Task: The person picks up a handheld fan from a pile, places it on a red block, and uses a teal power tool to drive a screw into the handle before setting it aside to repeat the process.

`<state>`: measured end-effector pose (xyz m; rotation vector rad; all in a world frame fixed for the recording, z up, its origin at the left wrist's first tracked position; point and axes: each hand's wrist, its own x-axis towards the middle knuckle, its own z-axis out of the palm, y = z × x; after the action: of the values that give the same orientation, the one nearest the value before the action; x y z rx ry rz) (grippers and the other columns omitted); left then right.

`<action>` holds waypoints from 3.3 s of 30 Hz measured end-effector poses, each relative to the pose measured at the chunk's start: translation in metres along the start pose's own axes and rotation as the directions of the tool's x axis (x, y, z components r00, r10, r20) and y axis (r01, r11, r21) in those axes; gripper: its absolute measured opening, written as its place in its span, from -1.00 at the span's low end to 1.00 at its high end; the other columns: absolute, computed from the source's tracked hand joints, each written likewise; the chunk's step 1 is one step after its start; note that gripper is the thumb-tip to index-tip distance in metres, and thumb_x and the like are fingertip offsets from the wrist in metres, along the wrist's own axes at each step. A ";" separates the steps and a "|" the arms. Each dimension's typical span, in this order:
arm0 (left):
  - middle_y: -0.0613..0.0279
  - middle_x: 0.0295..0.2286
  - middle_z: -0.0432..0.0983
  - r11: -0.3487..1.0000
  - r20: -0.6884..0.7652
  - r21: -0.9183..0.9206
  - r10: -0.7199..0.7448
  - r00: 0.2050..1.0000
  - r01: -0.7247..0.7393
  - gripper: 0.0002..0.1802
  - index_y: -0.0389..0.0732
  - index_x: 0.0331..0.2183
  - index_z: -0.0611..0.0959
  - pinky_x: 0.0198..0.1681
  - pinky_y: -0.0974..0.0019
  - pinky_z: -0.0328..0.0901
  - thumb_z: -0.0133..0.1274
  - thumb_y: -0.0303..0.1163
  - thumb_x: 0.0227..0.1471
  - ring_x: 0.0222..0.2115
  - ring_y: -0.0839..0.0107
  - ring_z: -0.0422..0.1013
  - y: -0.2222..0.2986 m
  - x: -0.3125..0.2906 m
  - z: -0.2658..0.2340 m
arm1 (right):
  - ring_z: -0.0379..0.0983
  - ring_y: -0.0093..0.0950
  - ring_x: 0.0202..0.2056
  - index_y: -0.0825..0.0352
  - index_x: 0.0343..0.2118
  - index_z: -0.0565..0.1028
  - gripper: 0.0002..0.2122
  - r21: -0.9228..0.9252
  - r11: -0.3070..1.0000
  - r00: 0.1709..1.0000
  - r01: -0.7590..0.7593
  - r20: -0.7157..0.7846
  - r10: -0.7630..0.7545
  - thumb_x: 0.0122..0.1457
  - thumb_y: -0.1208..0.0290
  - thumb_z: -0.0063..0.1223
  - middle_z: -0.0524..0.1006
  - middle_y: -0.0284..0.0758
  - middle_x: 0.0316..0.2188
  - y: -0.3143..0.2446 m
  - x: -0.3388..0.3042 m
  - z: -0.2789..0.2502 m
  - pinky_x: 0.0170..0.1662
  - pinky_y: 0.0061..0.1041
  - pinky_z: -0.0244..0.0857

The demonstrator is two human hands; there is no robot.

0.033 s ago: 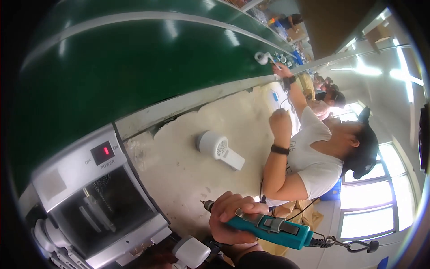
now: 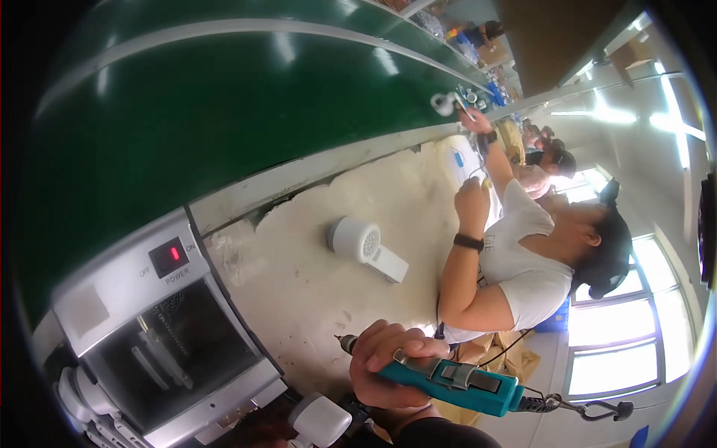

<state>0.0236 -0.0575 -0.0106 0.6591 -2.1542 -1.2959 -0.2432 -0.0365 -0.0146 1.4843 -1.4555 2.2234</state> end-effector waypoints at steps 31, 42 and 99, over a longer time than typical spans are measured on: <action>-0.11 -0.27 0.62 0.992 -0.134 0.129 0.016 0.991 0.001 -0.56 -0.29 -0.12 0.66 -0.25 0.08 0.47 0.34 -0.46 -0.11 -0.31 -0.08 0.58 0.030 -0.003 0.011 | 0.43 -0.52 -0.44 0.48 0.06 0.44 -0.29 0.068 0.937 0.938 -0.344 0.067 0.339 0.18 -0.18 0.25 0.58 -0.28 -0.42 -0.018 -0.011 -0.002 -0.40 -0.57 0.24; -0.09 -0.33 0.60 0.992 -0.183 0.123 0.046 0.982 -0.024 -0.63 -0.28 -0.13 0.67 -0.24 0.10 0.44 0.30 -0.48 -0.06 -0.33 -0.05 0.57 0.039 -0.007 0.015 | 0.52 -0.37 -0.18 0.46 0.04 0.39 -0.60 -0.015 0.986 0.959 -0.166 0.231 0.165 0.14 0.53 0.20 0.50 -0.14 -0.01 -0.015 -0.014 -0.013 -0.10 -0.32 0.40; -0.12 0.06 0.45 0.342 -0.863 0.496 0.292 0.411 0.798 -0.41 -0.28 0.16 0.46 0.21 0.02 0.24 0.19 -0.39 0.10 0.09 -0.09 0.36 -0.047 -0.313 -0.317 | 0.41 -0.50 -0.36 0.50 0.09 0.40 -0.58 -0.197 0.799 0.770 -0.569 0.213 0.601 0.37 0.24 0.10 0.50 -0.28 -0.32 -0.077 -0.090 -0.081 -0.26 -0.50 0.37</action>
<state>0.4702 -0.0762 0.0120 1.8172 -1.5276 0.4969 -0.2089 0.1006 -0.0380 1.4754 -2.3832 2.2208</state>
